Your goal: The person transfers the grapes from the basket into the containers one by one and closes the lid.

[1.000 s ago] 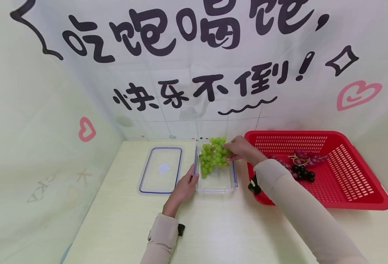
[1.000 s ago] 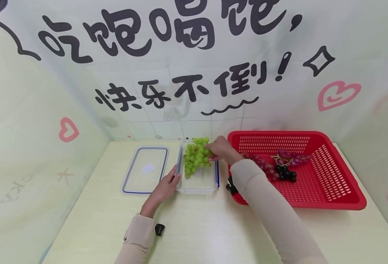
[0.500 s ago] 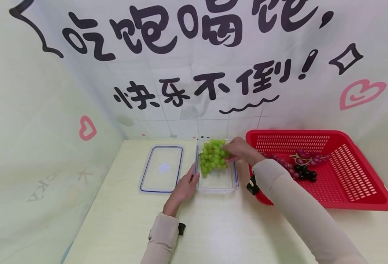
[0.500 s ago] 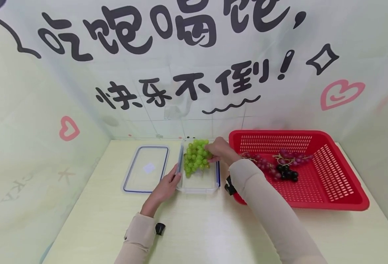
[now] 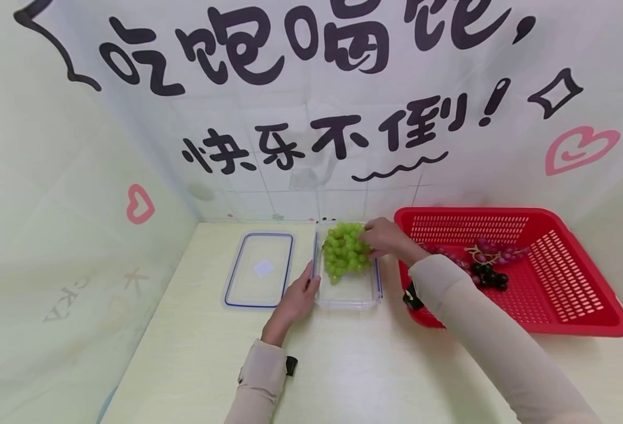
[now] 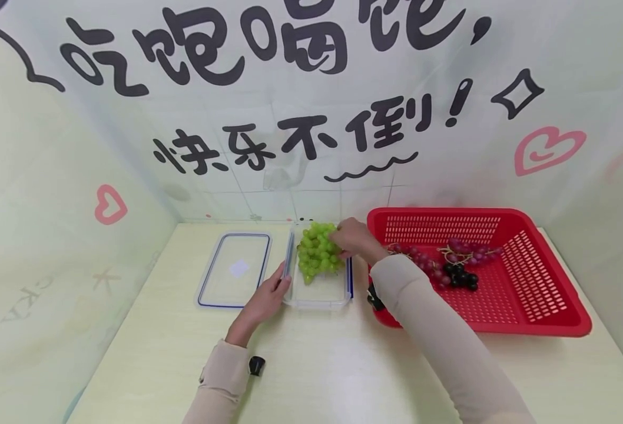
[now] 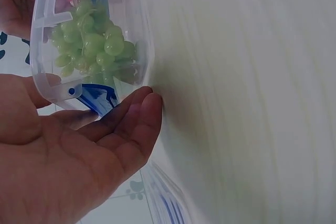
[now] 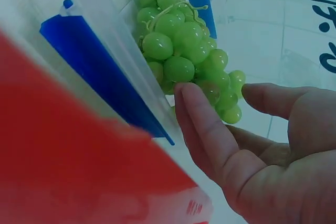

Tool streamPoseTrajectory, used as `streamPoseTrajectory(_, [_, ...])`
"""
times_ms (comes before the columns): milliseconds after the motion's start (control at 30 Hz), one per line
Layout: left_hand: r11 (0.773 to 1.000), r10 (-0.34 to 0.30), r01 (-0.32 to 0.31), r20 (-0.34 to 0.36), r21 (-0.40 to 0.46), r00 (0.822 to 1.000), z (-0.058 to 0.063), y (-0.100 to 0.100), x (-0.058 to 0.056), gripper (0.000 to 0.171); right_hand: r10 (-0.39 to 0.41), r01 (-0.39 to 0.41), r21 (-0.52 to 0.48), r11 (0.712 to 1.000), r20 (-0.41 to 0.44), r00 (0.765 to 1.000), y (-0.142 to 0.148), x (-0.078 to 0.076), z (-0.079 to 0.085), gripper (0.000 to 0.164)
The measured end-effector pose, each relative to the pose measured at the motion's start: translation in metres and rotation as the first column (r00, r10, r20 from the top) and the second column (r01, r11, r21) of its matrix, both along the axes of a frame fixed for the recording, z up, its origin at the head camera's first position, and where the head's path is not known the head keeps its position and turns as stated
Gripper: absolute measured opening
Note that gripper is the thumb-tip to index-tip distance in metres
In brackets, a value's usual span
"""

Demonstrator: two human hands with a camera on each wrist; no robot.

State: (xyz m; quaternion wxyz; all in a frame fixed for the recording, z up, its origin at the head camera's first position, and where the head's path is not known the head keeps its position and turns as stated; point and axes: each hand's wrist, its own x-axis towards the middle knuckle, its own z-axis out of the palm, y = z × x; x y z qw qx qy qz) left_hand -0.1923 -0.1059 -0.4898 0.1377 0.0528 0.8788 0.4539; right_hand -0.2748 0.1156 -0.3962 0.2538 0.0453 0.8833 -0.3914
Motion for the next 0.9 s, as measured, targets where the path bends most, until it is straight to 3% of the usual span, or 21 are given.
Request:
streamPoseTrajectory(567, [1.0,0.01,-0.01,-0.027,-0.012,1.0,-0.002,0.0,0.001,0.058,0.107,-0.111,0.066,0.992,0.068,0.992,0.005,-0.004,-0.002,0.038])
streamPoseTrajectory(800, [1.0,0.01,-0.01,-0.03,-0.004,0.999,-0.002,0.001,0.001,0.058,0.058,-0.059,0.008,0.998,0.072,0.996,0.009,-0.003,0.002,0.063])
streamPoseTrajectory(900, [1.0,0.014,-0.014,-0.032,-0.004,0.999,-0.002,0.001,0.001,0.058,0.042,-0.039,-0.056,0.998,0.06,0.997,0.013,-0.004,0.007,0.064])
